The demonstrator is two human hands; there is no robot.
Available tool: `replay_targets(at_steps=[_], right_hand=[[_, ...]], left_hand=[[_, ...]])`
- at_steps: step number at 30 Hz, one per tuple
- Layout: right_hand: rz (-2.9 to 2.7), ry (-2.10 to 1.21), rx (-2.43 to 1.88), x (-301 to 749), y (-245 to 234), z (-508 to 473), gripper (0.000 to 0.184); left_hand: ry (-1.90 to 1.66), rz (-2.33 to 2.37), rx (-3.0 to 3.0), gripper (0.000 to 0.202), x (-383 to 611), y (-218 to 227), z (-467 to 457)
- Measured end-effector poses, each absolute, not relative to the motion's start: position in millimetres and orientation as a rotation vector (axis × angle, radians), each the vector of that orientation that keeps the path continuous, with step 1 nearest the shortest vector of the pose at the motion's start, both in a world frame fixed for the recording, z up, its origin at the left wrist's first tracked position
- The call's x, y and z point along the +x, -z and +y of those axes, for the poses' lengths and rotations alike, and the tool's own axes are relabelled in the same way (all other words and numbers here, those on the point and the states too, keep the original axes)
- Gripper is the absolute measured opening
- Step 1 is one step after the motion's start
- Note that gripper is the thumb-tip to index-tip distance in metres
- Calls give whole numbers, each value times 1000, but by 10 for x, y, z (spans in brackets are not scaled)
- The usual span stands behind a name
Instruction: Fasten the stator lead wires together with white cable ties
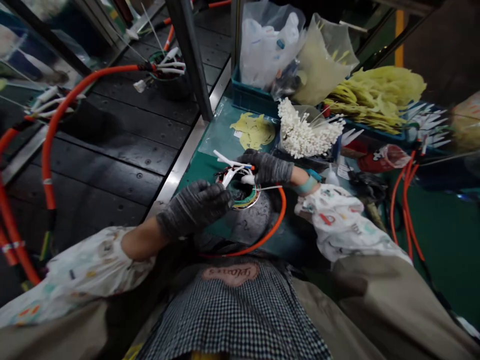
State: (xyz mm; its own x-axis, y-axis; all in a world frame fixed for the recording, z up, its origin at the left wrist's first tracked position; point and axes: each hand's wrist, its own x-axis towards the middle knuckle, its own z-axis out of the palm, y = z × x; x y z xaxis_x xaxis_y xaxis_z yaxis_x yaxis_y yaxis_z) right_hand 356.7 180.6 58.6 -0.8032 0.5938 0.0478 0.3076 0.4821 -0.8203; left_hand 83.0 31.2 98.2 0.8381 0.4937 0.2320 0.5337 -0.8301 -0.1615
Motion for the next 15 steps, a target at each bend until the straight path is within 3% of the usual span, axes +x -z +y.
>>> replay_targets(at_steps=[3,6,12,15], right_hand=[[-2264,-1346,-765,3513,-511,1816,42],[-1887,-1060,-1117,3617,-416,1395,58],[-1462,-1148,-1456,4087,-301,408,45],[-1640,-871,-1474,4121,-256,513,44]], left_hand=[[336,-844,-2715,45,803,-921,214],[413,-939,-2745,28,824,-794,205],[660,-1037,-2705,11,940,-435,331],[858,-1060,-2566,12,1069,-356,306]])
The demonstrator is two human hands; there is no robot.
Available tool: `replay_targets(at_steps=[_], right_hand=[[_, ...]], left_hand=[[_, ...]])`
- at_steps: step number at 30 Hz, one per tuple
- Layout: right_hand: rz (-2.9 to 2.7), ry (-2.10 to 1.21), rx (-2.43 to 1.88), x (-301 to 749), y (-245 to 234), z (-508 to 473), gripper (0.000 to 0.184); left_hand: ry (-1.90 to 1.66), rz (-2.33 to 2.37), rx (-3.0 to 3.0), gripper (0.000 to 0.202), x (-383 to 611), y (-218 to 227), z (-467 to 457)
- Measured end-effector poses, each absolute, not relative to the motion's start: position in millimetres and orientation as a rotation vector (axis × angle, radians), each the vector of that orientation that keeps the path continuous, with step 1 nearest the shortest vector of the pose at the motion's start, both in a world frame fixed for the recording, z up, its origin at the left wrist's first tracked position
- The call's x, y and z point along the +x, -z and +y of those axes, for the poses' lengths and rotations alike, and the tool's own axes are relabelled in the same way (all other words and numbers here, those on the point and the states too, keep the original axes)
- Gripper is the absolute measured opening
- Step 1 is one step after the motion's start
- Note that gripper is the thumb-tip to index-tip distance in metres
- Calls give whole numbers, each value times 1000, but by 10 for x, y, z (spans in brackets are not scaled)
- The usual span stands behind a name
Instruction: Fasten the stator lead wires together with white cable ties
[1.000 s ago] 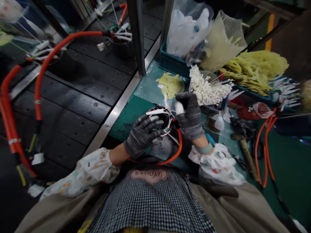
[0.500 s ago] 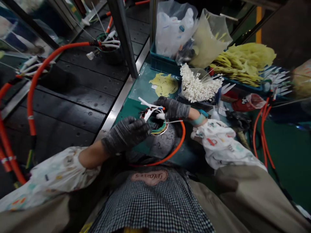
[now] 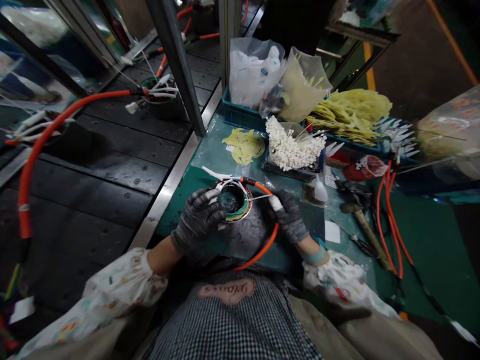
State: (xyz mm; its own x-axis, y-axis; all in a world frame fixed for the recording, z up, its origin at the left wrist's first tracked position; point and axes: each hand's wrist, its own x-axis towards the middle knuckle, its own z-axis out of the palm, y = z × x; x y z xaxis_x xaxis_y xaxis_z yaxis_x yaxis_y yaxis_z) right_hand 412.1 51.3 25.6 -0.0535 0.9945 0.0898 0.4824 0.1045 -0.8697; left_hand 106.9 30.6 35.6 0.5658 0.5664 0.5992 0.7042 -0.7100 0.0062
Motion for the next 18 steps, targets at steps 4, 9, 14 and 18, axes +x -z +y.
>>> replay_targets(at_steps=[4,9,14,18], right_hand=[[-1826,-556,-1415,3966,-280,1025,41],[-1883,-155,-1495,3964,-639,1518,34],[-2013,68,-1610,4125,-1006,1852,35],[-2063,99,-1697,4109,-997,1981,41]], left_hand=[[894,-1184,-2351,13,1276,-335,191],[857,-1312,-2361,22,1353,-240,106],[904,-1357,-2366,19,1344,-188,114],[949,-1347,-2357,17,1371,-187,126]])
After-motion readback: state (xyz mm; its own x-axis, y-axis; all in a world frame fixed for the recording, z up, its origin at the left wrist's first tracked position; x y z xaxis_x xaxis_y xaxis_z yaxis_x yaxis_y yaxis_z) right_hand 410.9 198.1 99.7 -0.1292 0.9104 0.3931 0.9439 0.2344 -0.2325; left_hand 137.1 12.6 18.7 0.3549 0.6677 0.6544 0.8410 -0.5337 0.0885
